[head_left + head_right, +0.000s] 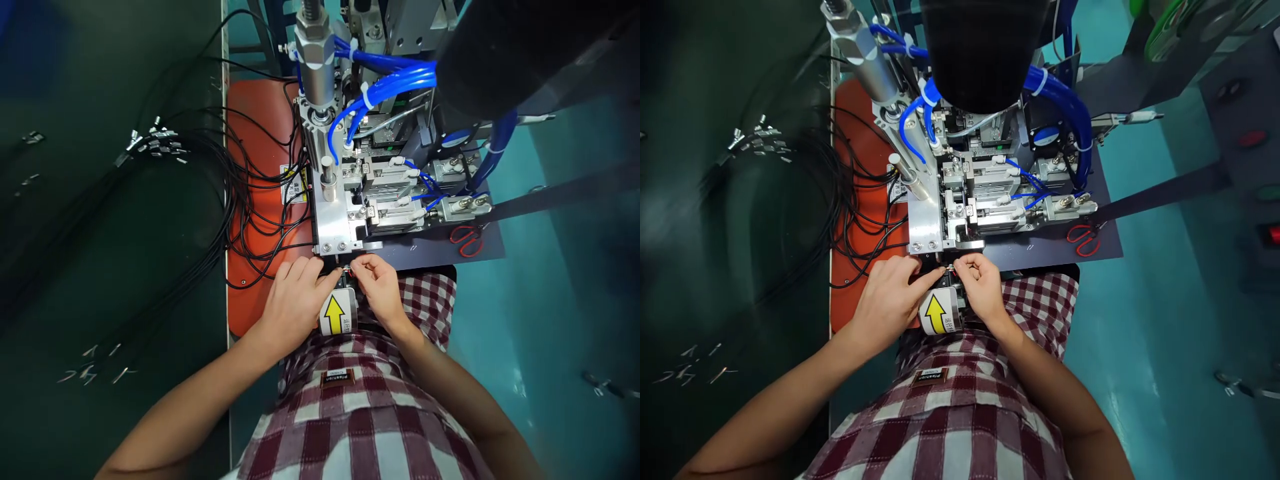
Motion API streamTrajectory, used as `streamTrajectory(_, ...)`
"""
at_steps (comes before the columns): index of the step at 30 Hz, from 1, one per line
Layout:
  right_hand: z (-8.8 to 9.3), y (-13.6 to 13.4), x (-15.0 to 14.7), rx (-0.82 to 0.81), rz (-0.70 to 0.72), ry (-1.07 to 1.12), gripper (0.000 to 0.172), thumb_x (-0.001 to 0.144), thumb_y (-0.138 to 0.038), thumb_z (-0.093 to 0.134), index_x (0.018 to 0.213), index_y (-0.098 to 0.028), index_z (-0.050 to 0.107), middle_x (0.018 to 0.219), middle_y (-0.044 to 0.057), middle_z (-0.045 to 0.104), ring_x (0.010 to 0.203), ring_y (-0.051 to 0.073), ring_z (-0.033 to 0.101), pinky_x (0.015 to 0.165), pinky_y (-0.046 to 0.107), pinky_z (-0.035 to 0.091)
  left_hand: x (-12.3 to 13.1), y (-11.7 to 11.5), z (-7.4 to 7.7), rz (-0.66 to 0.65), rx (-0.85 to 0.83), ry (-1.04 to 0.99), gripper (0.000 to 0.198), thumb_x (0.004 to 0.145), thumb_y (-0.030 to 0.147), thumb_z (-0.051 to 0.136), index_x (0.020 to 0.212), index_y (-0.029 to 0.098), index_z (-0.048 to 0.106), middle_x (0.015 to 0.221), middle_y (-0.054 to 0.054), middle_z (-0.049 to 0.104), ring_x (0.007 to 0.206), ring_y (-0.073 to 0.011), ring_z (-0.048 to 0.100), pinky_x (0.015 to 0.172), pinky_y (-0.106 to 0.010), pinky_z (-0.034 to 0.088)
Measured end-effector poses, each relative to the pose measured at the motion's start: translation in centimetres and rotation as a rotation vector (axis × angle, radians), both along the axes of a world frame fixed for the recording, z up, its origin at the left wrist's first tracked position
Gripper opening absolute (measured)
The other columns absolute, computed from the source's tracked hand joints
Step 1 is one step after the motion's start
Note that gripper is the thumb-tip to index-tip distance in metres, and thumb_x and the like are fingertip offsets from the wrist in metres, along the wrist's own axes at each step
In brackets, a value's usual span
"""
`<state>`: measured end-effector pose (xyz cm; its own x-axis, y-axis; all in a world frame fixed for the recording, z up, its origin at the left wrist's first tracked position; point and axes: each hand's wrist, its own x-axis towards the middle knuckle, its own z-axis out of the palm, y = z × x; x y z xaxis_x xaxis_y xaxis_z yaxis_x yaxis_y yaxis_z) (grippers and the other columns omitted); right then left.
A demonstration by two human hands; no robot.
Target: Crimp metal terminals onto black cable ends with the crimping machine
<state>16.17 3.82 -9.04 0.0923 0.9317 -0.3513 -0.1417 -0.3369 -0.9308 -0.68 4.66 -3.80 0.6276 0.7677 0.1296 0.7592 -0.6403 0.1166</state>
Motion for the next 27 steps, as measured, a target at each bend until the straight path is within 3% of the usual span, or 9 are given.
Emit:
streamTrajectory(4, -1.1, -0.5, -0.5, 0.119, -0.007, -0.049, 0.022, 0.086, -0.039, 0.06, 0.077, -0.02, 0.054, 0.061, -0.005, 0.044, 0.049, 0.008, 0.035, 0.044, 0.023, 0.027, 0.3, -0.7, 0.0, 0.036, -0.089, 0.041, 0.035, 0.089, 0.013, 0.049, 0.121, 0.013, 0.062, 0.08, -0.007, 0.056, 0.071, -0.0208, 0.048, 0.063, -0.032, 0.041)
streamTrajectory(7, -1.9, -0.6, -0.5, 0.08, -0.015, 0.045, 0.025, 0.087, -0.043, 0.058, 0.078, -0.021, 0.052, 0.059, -0.007, 0.042, 0.043, 0.007, 0.032, 0.039, 0.022, 0.025, 0.2, -0.7, -0.5, 0.053, -0.104, -0.009, 0.032, 0.09, 0.016, 0.048, 0.119, 0.015, 0.063, 0.081, -0.007, 0.056, 0.073, -0.0205, 0.051, 0.064, -0.03, 0.044)
streamTrajectory(9, -2.2, -0.5, 0.1, 0.077, 0.001, 0.024, 0.024, 0.089, -0.044, 0.057, 0.081, -0.021, 0.053, 0.061, -0.006, 0.048, 0.04, 0.007, 0.034, 0.036, 0.022, 0.027, 0.1, -0.5, -0.6, 0.047, -0.094, -0.028, 0.031, 0.091, 0.017, 0.047, 0.117, 0.016, 0.064, 0.08, -0.007, 0.056, 0.073, -0.0202, 0.051, 0.063, -0.03, 0.045)
streamTrajectory(12, -2.0, -0.1, 1.6, 0.2, 0.098, -0.202, 0.018, 0.092, -0.038, 0.055, 0.09, -0.021, 0.061, 0.079, 0.002, 0.064, 0.048, 0.01, 0.05, 0.043, 0.024, 0.041, 0.1, -0.4, -0.7, 0.038, -0.081, -0.04, 0.031, 0.091, 0.017, 0.047, 0.117, 0.015, 0.064, 0.079, -0.006, 0.056, 0.072, -0.02, 0.051, 0.062, -0.03, 0.045)
streamTrajectory(14, -1.6, 0.3, 2.5, 0.366, 0.192, -0.412, 0.014, 0.093, -0.03, 0.054, 0.096, -0.021, 0.065, 0.091, 0.006, 0.068, 0.064, 0.015, 0.062, 0.058, 0.029, 0.05, 0.0, -0.4, -0.7, 0.035, -0.081, -0.043, 0.03, 0.091, 0.017, 0.047, 0.116, 0.015, 0.064, 0.079, -0.006, 0.056, 0.072, -0.02, 0.051, 0.062, -0.03, 0.045)
streamTrajectory(17, -1.0, 0.9, 3.5, 0.628, 0.318, -0.66, 0.014, 0.094, -0.021, 0.053, 0.1, -0.02, 0.066, 0.095, 0.008, 0.072, 0.084, 0.02, 0.066, 0.074, 0.034, 0.051, 0.0, -0.4, -0.7, 0.024, -0.078, -0.055, 0.03, 0.091, 0.018, 0.049, 0.116, 0.014, 0.064, 0.078, -0.006, 0.056, 0.071, -0.0201, 0.051, 0.061, -0.03, 0.045)
streamTrajectory(22, -0.8, 1.4, 3.9, 0.822, 0.393, -0.873, 0.012, 0.092, -0.015, 0.053, 0.097, -0.018, 0.064, 0.089, 0.006, 0.074, 0.076, 0.018, 0.067, 0.066, 0.032, 0.045, -0.1, -0.3, -0.8, 0.02, -0.075, -0.063, 0.03, 0.092, 0.018, 0.047, 0.116, 0.015, 0.065, 0.078, -0.006, 0.056, 0.072, -0.0198, 0.051, 0.062, -0.03, 0.044)
streamTrajectory(27, -1.6, 1.2, 3.3, 0.867, 0.297, -0.922, 0.01, 0.089, -0.013, 0.054, 0.091, -0.018, 0.062, 0.081, 0.005, 0.073, 0.069, 0.017, 0.065, 0.062, 0.032, 0.042, 0.0, -0.3, -0.7, 0.02, -0.071, -0.067, 0.03, 0.091, 0.019, 0.047, 0.116, 0.014, 0.065, 0.076, -0.006, 0.055, 0.07, -0.0199, 0.049, 0.059, -0.03, 0.043)
